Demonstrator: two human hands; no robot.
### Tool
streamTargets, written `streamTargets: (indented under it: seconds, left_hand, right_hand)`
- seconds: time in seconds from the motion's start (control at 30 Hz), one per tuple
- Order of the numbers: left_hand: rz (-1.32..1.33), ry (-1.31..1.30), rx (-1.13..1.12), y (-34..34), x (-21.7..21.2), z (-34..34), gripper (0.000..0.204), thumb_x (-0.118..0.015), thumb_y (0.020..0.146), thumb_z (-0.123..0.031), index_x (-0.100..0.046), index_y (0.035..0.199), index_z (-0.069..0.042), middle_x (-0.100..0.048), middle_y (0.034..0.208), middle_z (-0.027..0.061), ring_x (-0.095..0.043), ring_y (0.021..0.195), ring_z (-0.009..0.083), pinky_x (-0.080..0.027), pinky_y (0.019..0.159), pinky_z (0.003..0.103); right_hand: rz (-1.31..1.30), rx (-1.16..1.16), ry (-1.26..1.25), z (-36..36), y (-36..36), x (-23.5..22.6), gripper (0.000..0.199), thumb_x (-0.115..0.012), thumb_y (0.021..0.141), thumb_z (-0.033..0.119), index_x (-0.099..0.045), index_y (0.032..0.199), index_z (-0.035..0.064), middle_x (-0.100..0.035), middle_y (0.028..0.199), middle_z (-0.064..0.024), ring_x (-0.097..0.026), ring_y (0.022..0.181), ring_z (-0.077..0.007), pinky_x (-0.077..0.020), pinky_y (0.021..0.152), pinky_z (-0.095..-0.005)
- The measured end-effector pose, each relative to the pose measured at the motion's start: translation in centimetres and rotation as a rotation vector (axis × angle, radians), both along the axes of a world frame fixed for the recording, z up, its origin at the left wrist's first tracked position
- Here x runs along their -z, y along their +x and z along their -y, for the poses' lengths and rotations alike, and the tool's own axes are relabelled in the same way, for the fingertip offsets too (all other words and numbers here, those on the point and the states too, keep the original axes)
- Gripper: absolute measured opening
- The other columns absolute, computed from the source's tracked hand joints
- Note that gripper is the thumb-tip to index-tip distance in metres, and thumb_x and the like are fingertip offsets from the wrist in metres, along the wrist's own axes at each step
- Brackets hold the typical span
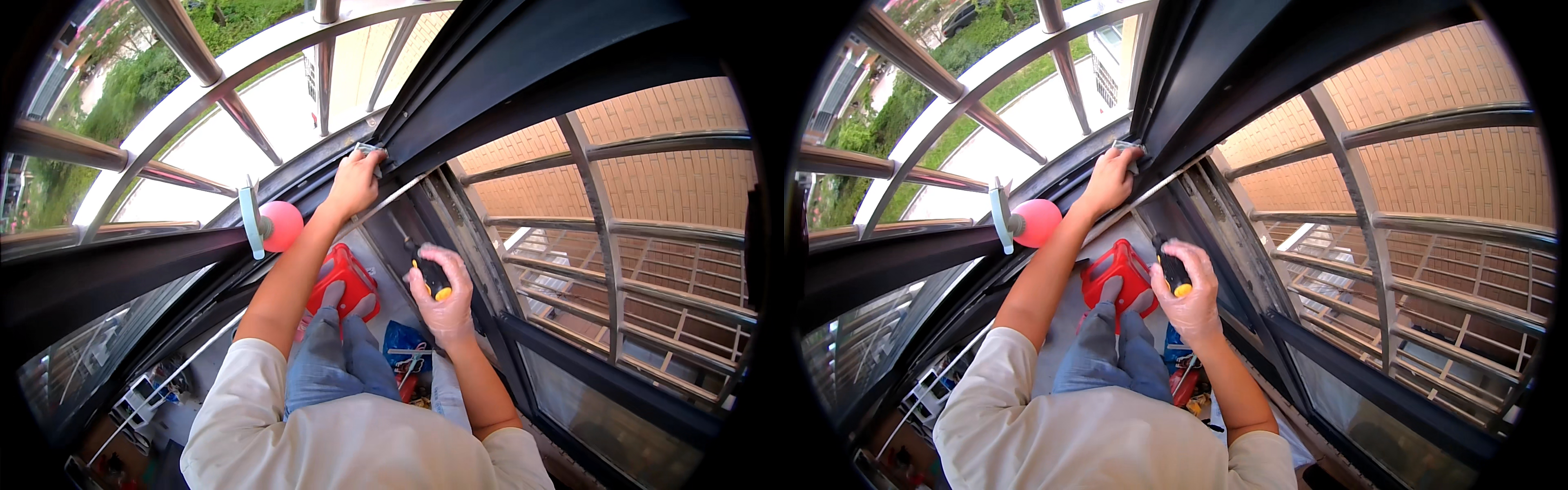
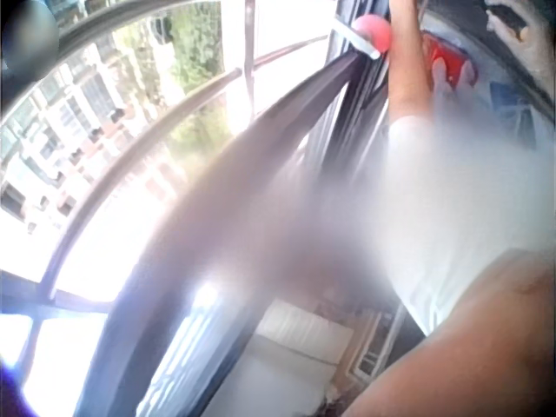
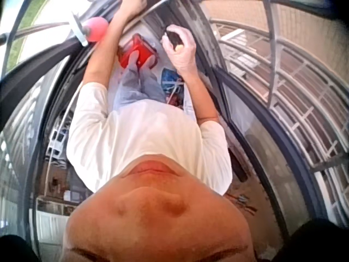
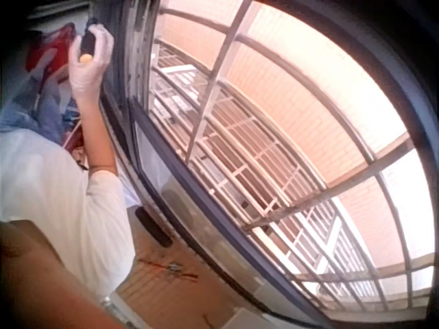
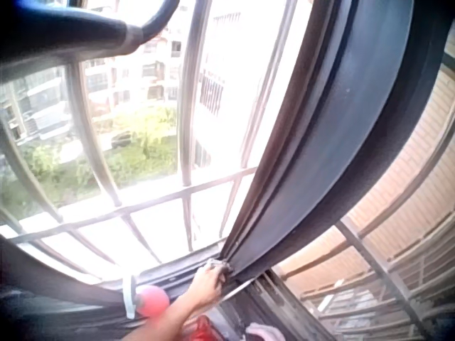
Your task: The person cleans the upper metal frame of a balcony window using a cloth and a screwdriver. They stand on a red plastic stool to reach the high frame, scraping debris from the tracks with the screwdriver and wiping the area with a cloth.
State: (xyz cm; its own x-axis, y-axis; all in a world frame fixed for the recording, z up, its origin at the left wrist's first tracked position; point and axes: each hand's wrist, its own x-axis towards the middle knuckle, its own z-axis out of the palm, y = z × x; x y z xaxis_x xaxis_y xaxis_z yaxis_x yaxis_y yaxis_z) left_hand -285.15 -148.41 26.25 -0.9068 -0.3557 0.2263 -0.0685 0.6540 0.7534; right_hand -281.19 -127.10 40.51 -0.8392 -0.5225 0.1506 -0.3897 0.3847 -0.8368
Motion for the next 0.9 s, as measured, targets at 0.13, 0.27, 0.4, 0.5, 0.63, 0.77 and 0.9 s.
streamTargets:
  seconds: [0.13,0.27,0.4,0.5,0.63,0.77,0.9]
  left_hand:
    - [-0.274,-0.15,-0.157,1.3,-0.1,-1.2,0.033,-0.053,0.068,0.004,-0.058,0.099,-0.005,-0.058,0.095,0.0128,-0.051,0.094,0.0322,-0.041,0.078,0.04]
    - [-0.14,-0.217,-0.208,1.5,0.3,-1.3,0.025,-0.058,0.069,0.0,-0.061,0.092,-0.006,-0.057,0.093,0.0061,-0.05,0.094,0.026,-0.038,0.079,0.037]
    - [-0.091,-0.219,-0.178,2.1,0.2,-0.9,0.024,-0.057,0.07,-0.002,-0.061,0.093,-0.007,-0.057,0.093,0.0052,-0.049,0.094,0.0252,-0.036,0.078,0.037]
    - [-0.126,-0.197,-0.149,2.2,-0.1,-0.9,0.023,-0.055,0.072,-0.003,-0.061,0.094,-0.006,-0.057,0.093,0.0047,-0.048,0.095,0.0254,-0.036,0.078,0.037]
    - [-0.141,-0.049,-0.188,2.8,2.2,-0.6,0.031,-0.059,0.071,-0.018,-0.059,0.1,-0.008,-0.056,0.095,0.0097,-0.047,0.096,0.0281,-0.036,0.078,0.037]
    - [-0.152,0.015,-0.229,3.0,2.7,-0.4,0.03,-0.058,0.073,-0.019,-0.06,0.1,-0.008,-0.057,0.096,0.0089,-0.047,0.095,0.0273,-0.036,0.077,0.037]
    - [-0.144,0.007,-0.225,3.3,1.5,-0.1,0.029,-0.057,0.074,-0.019,-0.061,0.101,-0.009,-0.058,0.096,0.0082,-0.047,0.094,0.0265,-0.036,0.077,0.037]
  right_hand:
    - [-0.275,-0.138,0.047,3.6,-2.8,-0.1,0.028,-0.068,0.072,0.003,-0.057,0.098,0.0009,-0.058,0.107,-0.0168,-0.058,0.098,-0.0318,-0.0473,0.086,-0.0362]
    - [-0.359,-0.155,0.111,6.4,-4.8,3.4,0.03,-0.067,0.074,0.009,-0.056,0.1,0.001,-0.057,0.105,-0.0168,-0.057,0.099,-0.0334,-0.0498,0.082,-0.0384]
    - [-0.446,-0.239,0.156,7.7,-5.8,4.5,0.029,-0.067,0.074,0.012,-0.056,0.099,0.0015,-0.057,0.103,-0.0164,-0.058,0.095,-0.0317,-0.0511,0.078,-0.0372]
    - [-0.439,-0.188,0.269,9.4,-5.6,3.8,0.026,-0.066,0.075,0.014,-0.056,0.095,0.003,-0.057,0.098,-0.0144,-0.059,0.092,-0.0305,-0.0521,0.075,-0.0361]
    - [-0.323,-0.251,0.692,14.0,-4.7,2.5,0.034,-0.068,0.074,0.023,-0.055,0.099,0.0041,-0.059,0.096,-0.0147,-0.064,0.084,-0.0295,-0.0538,0.071,-0.0366]
    - [-0.29,-0.272,0.79,17.7,-5.4,1.4,0.035,-0.065,0.075,0.028,-0.058,0.096,0.0007,-0.06,0.093,-0.0171,-0.066,0.08,-0.0283,-0.0543,0.07,-0.0362]
    - [-0.302,-0.271,0.796,19.5,-3.9,4.1,0.029,-0.062,0.076,0.024,-0.062,0.09,-0.0016,-0.061,0.089,-0.018,-0.067,0.076,-0.028,-0.0551,0.068,-0.0359]
